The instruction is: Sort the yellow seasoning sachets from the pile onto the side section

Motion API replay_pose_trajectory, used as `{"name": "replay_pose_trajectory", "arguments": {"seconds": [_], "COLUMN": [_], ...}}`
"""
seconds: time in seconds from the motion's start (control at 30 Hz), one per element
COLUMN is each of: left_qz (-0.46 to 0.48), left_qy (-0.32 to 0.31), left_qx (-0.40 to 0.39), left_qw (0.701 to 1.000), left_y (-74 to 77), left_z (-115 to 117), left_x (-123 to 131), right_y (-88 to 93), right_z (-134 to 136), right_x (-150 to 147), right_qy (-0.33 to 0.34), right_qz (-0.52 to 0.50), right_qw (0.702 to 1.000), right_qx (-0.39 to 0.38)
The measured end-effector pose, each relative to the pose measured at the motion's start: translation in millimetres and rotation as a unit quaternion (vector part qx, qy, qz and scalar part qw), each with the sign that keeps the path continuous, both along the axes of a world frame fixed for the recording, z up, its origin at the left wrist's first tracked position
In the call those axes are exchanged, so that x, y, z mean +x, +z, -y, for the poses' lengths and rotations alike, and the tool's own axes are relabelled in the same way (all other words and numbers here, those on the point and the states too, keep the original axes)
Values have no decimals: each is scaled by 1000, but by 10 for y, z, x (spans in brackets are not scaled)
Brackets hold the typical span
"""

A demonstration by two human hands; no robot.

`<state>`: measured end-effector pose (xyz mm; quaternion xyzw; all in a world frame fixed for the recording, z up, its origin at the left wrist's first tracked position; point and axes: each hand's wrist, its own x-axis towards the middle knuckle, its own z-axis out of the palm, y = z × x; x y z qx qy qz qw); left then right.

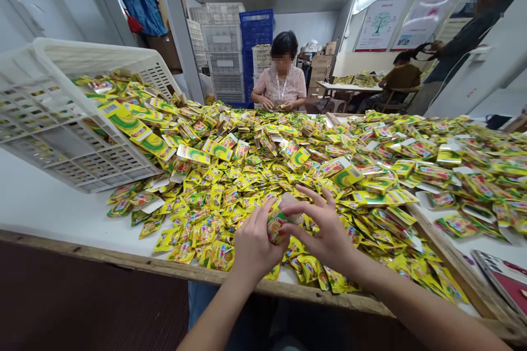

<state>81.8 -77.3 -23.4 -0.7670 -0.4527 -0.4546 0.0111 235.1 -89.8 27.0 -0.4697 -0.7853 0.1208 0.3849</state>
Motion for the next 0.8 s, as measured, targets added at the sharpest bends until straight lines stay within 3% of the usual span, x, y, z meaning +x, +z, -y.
{"name": "replay_pose_trajectory", "arguments": {"seconds": [0.13, 0.3, 0.4, 0.5, 0.57, 0.63, 0.7, 0.8], "left_qz": [2, 95, 112, 86, 89, 119, 149, 142], "left_qy": [-46, -15, -63, -89, -97, -90, -85, -150], "left_qx": [-26, -83, -108, -91, -88, -93, -109, -159], "left_qw": [999, 992, 986, 988, 987, 984, 979, 965], "left_y": [94, 228, 236, 171, 118, 103, 159, 324], "left_z": [-46, -75, -63, -55, -59, -52, -1, 184], "left_x": [23, 10, -4, 31, 99, 191, 268, 258], "right_y": [-37, -31, -46, -127, -199, -258, -292, -284], "right_z": [-30, -74, -48, -34, -21, 12, 63, 129], "right_x": [20, 94, 134, 151, 140, 126, 152, 393], "right_qy": [33, 94, 170, 162, 118, 46, -12, -41], "right_qz": [-94, -306, -307, -304, -319, -343, -357, -364], "right_qw": [990, 912, 872, 857, 869, 899, 917, 915], "right_qx": [-103, -257, -341, -383, -360, -268, -178, -170]}}
